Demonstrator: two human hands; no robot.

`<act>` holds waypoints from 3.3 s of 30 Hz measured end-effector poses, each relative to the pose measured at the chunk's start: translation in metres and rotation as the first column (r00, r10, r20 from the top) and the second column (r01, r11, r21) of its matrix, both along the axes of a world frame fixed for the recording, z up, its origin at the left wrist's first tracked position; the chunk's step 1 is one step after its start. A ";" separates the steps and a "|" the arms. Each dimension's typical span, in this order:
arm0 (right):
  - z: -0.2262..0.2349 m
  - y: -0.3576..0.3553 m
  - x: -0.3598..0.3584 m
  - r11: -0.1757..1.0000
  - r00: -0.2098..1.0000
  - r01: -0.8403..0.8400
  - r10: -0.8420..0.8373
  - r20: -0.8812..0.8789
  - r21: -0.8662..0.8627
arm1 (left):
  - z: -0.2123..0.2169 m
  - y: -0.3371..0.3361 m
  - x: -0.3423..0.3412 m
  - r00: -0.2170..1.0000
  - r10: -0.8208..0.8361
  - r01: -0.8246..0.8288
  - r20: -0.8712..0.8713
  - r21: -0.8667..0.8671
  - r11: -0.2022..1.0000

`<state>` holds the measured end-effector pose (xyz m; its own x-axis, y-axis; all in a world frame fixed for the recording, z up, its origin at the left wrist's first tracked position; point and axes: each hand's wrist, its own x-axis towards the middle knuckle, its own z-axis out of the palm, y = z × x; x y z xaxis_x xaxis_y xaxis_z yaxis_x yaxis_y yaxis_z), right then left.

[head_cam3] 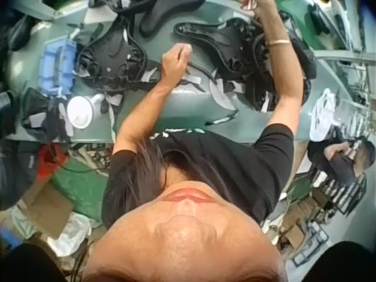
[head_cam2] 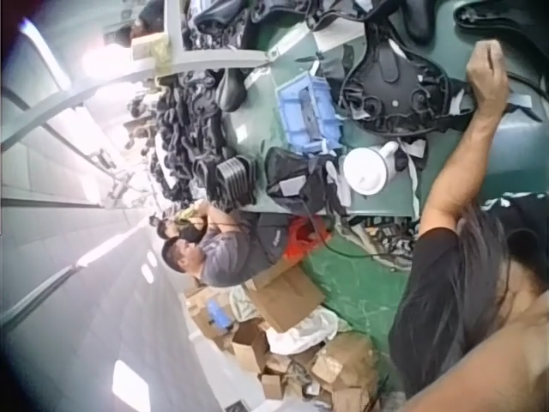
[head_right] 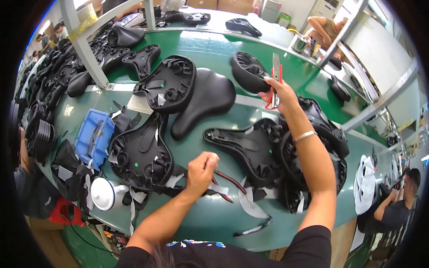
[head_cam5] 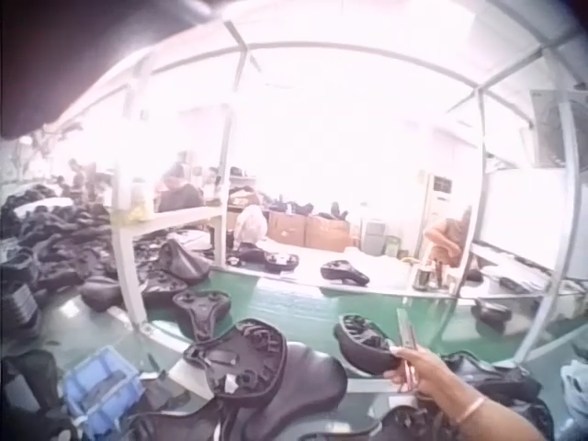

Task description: Trimming excess fabric and assembling plastic components on bicycle saddle bases.

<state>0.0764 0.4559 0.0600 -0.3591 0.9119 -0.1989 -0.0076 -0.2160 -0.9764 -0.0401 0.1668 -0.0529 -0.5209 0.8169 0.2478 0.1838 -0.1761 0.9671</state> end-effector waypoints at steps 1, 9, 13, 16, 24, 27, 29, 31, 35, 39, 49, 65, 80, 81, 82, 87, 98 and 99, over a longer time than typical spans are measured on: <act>0.012 -0.031 0.013 0.997 0.997 -0.071 0.071 0.029 -0.001 | -0.001 -0.005 -0.001 0.993 -0.046 0.045 0.111 0.012 0.999; 0.012 -0.237 0.120 0.900 0.893 -0.394 0.325 0.313 0.188 | 0.049 -0.035 -0.022 0.344 -0.372 0.447 0.862 0.198 0.873; -0.029 -0.283 0.136 0.878 0.847 -0.399 0.243 0.473 0.265 | 0.059 -0.069 -0.012 0.700 -0.292 0.568 0.652 -0.259 0.782; -0.039 -0.304 0.150 0.847 0.872 -0.403 0.241 0.426 0.346 | 0.059 -0.098 -0.017 0.726 -0.202 0.477 0.658 -0.269 0.837; -0.025 -0.302 0.161 0.115 0.531 -0.841 -0.012 0.847 0.529 | 0.094 -0.095 -0.014 0.841 -0.293 0.488 0.454 -0.406 0.772; -0.039 -0.324 0.174 0.233 0.473 -0.850 -0.057 0.879 0.473 | 0.090 -0.102 -0.016 0.868 -0.273 0.449 0.414 -0.422 0.788; -0.050 -0.358 0.179 0.406 0.522 -0.775 -0.021 0.853 0.485 | 0.088 -0.112 -0.012 0.891 -0.229 0.400 0.392 -0.440 0.804; -0.061 -0.392 0.173 0.564 0.598 -0.660 -0.006 0.802 0.496 | 0.088 -0.127 -0.006 0.958 -0.090 0.215 0.272 -0.479 0.851; -0.055 -0.424 0.176 0.742 0.711 -0.505 0.069 0.700 0.440 | 0.081 -0.153 0.004 0.956 0.082 0.066 0.281 -0.480 0.875; -0.047 -0.394 0.164 0.796 0.899 -0.278 0.019 0.437 0.538 | 0.079 -0.172 0.013 0.942 0.159 -0.028 0.297 -0.401 0.915; -0.043 -0.325 0.122 0.890 0.966 -0.161 0.053 0.255 0.426 | 0.042 -0.202 0.021 0.674 0.284 -0.523 -0.682 -0.169 0.835; -0.038 -0.358 0.168 0.367 0.539 -0.789 0.030 0.842 0.493 | 0.069 -0.119 0.031 0.978 -0.201 0.207 0.053 -0.185 0.961; -0.031 -0.393 0.142 0.554 0.336 -0.739 -0.191 0.922 0.384 | 0.062 -0.079 0.014 0.813 0.236 -0.159 -0.533 0.187 0.969; -0.029 -0.401 0.143 0.582 0.343 -0.720 -0.175 0.923 0.378 | 0.060 -0.078 0.011 0.935 0.281 -0.265 -0.217 0.100 0.959; -0.024 -0.409 0.143 0.613 0.350 -0.697 -0.161 0.923 0.372 | 0.061 -0.078 0.002 0.982 0.190 -0.190 0.017 0.005 0.982; -0.009 -0.323 0.135 0.363 0.315 -0.848 -0.241 0.918 0.386 | 0.063 -0.118 -0.003 0.558 -0.086 0.056 0.826 0.065 0.996; 0.011 -0.315 0.153 0.193 0.170 -0.962 -0.120 0.978 0.191 | 0.099 -0.239 -0.059 0.892 -0.217 0.099 0.397 0.298 0.950; 0.011 -0.338 0.164 0.248 0.132 -0.955 -0.149 0.980 0.166 | 0.117 -0.221 -0.072 0.933 -0.304 0.131 0.194 0.603 0.787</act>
